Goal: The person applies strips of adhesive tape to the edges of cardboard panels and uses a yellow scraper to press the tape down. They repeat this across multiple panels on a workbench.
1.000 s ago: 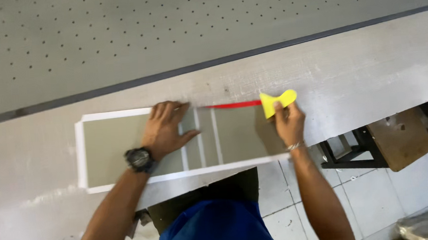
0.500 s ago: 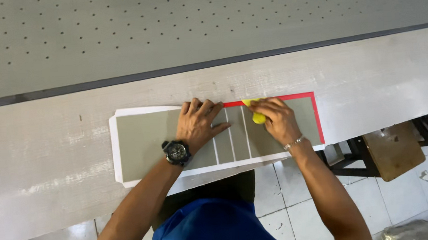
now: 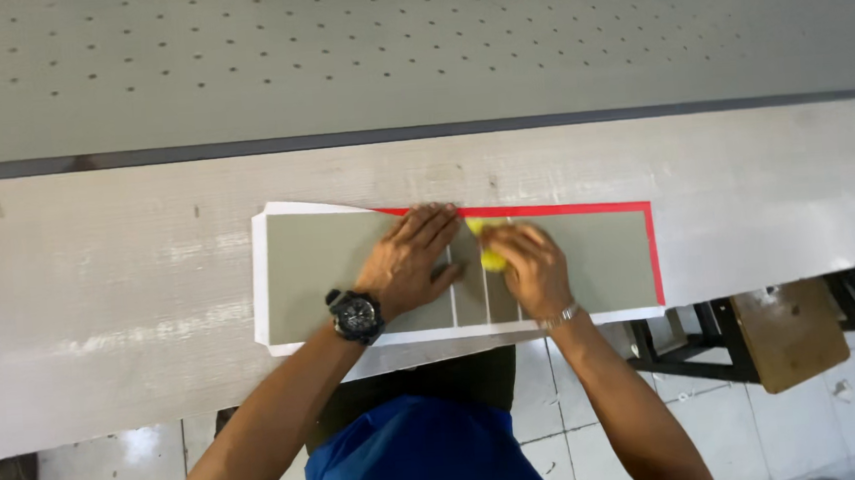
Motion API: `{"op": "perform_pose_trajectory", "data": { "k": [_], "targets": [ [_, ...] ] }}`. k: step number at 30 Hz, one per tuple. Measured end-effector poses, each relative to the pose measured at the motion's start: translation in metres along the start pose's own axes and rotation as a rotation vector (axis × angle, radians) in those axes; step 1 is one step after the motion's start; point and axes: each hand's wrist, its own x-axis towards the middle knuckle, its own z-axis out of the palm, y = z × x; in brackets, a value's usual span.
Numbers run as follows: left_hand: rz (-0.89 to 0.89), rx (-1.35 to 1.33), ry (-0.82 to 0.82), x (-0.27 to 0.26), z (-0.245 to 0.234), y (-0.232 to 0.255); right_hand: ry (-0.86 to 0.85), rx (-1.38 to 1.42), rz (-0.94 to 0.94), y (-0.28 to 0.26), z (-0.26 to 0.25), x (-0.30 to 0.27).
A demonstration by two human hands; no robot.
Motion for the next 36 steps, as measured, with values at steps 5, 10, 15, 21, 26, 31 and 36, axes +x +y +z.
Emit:
{"op": "perform_pose_trajectory", "data": {
  "k": [5, 10, 15, 21, 26, 31, 36],
  "targets": [
    [0.005, -0.018, 0.009, -0.001, -0.007, 0.003, 0.091, 0.028, 0.12, -0.022, -0.071, 0.004],
    [-0.003, -0.009, -0.005, -0.001, -0.009, 0.002, 0.349, -0.474, 0.405, 0.122, -0.076, -0.034],
    [0.007, 0.034, 0.011, -0.004, -0.016, -0.005, 0.147, -0.414, 0.513, -0.037, -0.024, 0.045],
    [0.016, 0.064, 0.045, -0.022, -0.039, -0.04, 0.211, -0.178, 0.402, -0.108, 0.024, 0.064],
    [-0.118, 0.23, 0.012, -0.057, -0.111, -0.087, 0.352, 0.42, 0.78, -0.003, -0.002, -0.022],
    [-0.087, 0.197, 0.056, -0.039, -0.095, -0.069, 0.387, 0.401, 0.89, 0.05, -0.028, -0.019],
    [-0.081, 0.114, 0.088, -0.002, -0.032, -0.036, 0.152, 0.379, 0.371, 0.038, -0.05, 0.053]
  ]
}}
